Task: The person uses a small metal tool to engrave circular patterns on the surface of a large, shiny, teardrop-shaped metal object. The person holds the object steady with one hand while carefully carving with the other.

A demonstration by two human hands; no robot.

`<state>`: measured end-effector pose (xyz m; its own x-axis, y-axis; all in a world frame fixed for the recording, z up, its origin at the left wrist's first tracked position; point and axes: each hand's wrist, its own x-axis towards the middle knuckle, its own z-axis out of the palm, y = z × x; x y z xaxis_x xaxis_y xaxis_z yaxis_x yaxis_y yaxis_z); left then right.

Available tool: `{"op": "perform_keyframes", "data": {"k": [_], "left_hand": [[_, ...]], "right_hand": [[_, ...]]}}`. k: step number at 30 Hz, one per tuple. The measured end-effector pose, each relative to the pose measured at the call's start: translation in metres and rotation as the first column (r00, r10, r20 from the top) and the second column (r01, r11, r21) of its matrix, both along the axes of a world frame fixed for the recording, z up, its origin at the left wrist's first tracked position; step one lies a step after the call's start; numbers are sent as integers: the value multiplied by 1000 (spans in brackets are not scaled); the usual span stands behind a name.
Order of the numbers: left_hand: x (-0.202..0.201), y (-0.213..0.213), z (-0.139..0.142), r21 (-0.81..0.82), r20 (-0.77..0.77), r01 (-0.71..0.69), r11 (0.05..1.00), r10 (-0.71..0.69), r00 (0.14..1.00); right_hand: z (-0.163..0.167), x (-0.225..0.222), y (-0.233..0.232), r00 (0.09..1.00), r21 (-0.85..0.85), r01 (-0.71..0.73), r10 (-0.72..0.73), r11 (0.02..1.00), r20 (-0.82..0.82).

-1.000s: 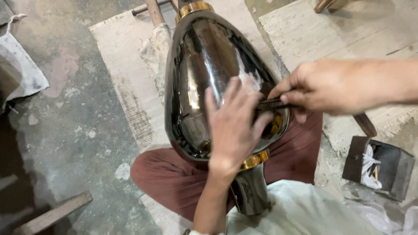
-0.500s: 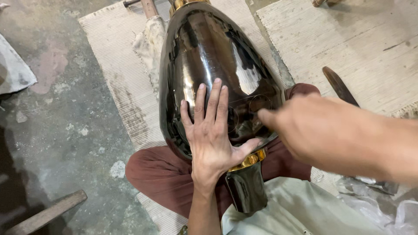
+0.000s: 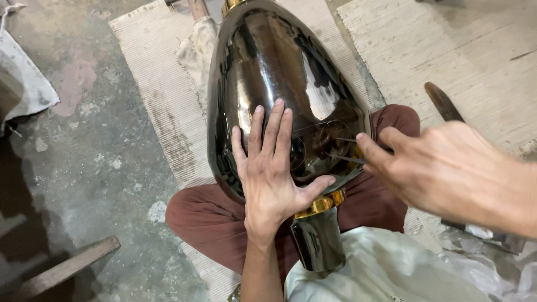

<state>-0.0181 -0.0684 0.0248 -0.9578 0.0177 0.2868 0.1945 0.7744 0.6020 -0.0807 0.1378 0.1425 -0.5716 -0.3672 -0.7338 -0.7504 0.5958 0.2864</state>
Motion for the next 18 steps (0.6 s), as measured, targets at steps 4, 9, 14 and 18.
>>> {"op": "perform_keyframes", "data": {"k": [4, 9, 14, 18], "left_hand": [[-1, 1, -2, -9, 30, 5, 1000, -4, 1000], [-3, 1, -3, 2, 11, 8, 1000, -8, 1000], [-5, 1, -4, 5, 20, 21, 1000, -22, 1000], [-5, 1, 0, 12, 16, 21, 1000, -21, 1000]], "right_hand": [[11, -8, -12, 979, 88, 185, -192, 979, 68], [11, -29, -8, 994, 27, 51, -53, 998, 91], [0, -58, 1, 899, 136, -428, 404, 894, 170], [-2, -73, 0, 602, 61, -798, 787, 600, 137]]}}
